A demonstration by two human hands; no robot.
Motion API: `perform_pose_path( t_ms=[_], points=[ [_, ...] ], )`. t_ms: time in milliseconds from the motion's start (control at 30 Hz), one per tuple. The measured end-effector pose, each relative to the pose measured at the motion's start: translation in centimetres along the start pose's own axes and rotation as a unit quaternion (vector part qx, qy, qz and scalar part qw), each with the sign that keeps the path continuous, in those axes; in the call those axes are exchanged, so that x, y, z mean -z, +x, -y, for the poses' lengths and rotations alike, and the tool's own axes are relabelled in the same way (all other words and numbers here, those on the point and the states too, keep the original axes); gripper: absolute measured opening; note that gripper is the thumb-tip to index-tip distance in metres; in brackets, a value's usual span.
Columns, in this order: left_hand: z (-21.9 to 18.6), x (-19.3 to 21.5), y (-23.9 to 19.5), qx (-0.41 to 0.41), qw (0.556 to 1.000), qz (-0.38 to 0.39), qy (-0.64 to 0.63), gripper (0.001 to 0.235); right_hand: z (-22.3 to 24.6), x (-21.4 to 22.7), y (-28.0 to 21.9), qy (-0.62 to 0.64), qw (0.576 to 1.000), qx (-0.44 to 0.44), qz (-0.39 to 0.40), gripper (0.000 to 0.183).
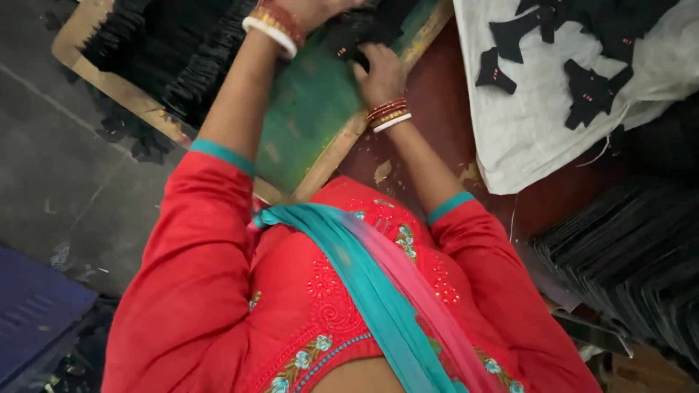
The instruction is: The person sorts and stacks small, black, pre-cut fabric pieces on a wooden table. They pick up the pieces, align them, and place them into neat piles. The person also moves a white sack containing more fabric pieces to the side to clear the workspace.
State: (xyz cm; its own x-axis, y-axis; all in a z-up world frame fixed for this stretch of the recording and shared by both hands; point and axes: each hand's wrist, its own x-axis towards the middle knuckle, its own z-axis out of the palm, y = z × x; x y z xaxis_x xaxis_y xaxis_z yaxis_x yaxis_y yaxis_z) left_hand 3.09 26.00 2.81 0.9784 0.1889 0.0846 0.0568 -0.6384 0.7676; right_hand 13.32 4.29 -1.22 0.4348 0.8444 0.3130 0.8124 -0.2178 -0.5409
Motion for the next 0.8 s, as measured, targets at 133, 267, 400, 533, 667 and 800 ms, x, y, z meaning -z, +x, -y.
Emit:
perform_pose_path(
  t_ms=[133,267,400,533,667,800],
  points=[
    [-6.6,-1.2,-5.5,0.043,0.987,-0.134,-0.078,0.069,3.6,2.8,0.5,-0.045,0.998,-0.010,-0.032,0.044],
    [-4.7,-6.0,-6.1,-0.048,0.976,-0.210,0.042,0.097,3.9,2.7,0.5,-0.089,0.992,0.032,-0.088,0.056],
    [-3.0,-8.3,-4.8,0.004,0.969,-0.236,0.075,0.089,3.3,3.7,0.2,-0.075,0.996,0.023,-0.030,0.053],
    [-6.0,-7.0,-6.1,0.033,0.966,-0.243,0.077,0.091,2.9,6.0,-0.6,-0.032,0.999,0.021,-0.015,0.049],
    [-10.5,-5.1,-10.3,0.030,0.959,-0.262,0.104,0.093,2.9,5.1,-1.4,-0.061,0.992,0.099,-0.041,0.065],
    [-15.4,-1.6,-17.4,0.075,0.931,-0.329,0.138,0.068,2.0,3.8,-1.8,-0.114,0.989,0.089,-0.030,0.062]
  ],
)
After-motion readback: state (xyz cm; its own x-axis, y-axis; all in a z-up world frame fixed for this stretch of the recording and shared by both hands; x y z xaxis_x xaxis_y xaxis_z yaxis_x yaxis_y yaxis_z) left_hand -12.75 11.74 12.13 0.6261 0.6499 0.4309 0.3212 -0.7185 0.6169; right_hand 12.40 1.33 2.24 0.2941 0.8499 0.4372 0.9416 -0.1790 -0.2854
